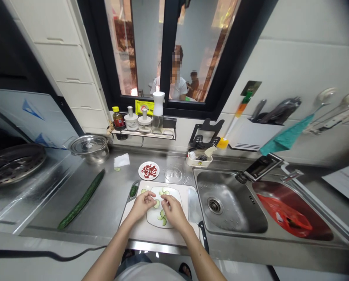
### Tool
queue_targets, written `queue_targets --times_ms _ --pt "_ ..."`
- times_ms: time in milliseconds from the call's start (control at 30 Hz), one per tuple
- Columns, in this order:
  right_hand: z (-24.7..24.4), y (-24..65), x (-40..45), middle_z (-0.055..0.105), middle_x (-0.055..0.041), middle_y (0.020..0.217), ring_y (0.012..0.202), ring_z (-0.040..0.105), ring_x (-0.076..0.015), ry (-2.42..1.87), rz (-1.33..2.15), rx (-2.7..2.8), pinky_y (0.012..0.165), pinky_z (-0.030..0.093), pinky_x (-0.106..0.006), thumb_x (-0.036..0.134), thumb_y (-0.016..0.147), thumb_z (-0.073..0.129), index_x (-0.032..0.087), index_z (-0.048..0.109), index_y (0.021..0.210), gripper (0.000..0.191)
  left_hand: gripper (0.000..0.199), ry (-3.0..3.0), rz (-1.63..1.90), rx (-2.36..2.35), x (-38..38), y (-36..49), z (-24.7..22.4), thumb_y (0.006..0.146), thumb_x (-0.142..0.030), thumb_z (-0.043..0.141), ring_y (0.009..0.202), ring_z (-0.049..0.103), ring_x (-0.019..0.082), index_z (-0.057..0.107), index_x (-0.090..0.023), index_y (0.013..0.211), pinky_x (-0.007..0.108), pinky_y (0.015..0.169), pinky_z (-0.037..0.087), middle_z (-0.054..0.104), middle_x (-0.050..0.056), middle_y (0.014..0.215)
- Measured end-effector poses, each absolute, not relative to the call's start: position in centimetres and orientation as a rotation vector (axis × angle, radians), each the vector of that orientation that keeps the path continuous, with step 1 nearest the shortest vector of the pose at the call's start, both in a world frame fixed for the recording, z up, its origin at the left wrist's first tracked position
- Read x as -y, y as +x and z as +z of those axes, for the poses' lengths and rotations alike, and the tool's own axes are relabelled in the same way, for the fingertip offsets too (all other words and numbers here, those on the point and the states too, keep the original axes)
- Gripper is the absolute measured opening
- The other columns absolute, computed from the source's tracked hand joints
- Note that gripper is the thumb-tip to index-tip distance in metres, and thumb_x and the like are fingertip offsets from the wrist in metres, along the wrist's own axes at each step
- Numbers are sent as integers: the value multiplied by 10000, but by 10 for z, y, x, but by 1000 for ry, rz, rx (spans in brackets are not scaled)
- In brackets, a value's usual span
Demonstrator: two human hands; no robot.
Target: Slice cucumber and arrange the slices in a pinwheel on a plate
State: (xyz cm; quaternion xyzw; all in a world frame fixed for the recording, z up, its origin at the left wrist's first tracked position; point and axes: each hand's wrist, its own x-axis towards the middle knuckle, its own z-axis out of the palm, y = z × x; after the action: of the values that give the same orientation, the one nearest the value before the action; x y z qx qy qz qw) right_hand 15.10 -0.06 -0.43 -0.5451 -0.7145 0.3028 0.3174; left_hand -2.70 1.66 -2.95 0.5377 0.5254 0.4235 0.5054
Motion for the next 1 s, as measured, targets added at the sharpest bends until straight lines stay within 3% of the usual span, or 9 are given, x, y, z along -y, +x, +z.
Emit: queue_targets --times_ms 267,500,700,1000 --pt "7 143 -6 697 -48 894 828 634 -175 -1331 894 1896 769 472 -294 187 833 495 198 672 900 189 278 1368 975 -1171 -11 -24 -8 706 -319 689 620 550 120 601 -157 914 227 623 392 598 -23 648" --pt "4 143 -3 686 -26 817 744 614 -156 -1336 916 1909 702 453 -268 181 813 514 201 667 876 166 272 1340 991 -1142 -8 -21 -10 697 -313 690 624 550 121 594 -156 899 231 627 391 601 -21 649" --pt "10 143 -8 646 -6 719 663 573 -141 -1349 906 1850 637 426 -242 209 806 504 196 642 816 139 368 1208 1082 -1221 -10 -19 -9 665 -410 718 661 587 140 599 -162 909 241 641 416 622 -2 672" --pt "34 145 -25 679 -29 851 785 589 -156 -1272 843 1728 739 453 -275 278 818 513 201 635 845 147 533 731 923 -1151 -12 -25 -1 751 -599 604 488 492 61 565 -166 1058 156 423 248 640 21 700"
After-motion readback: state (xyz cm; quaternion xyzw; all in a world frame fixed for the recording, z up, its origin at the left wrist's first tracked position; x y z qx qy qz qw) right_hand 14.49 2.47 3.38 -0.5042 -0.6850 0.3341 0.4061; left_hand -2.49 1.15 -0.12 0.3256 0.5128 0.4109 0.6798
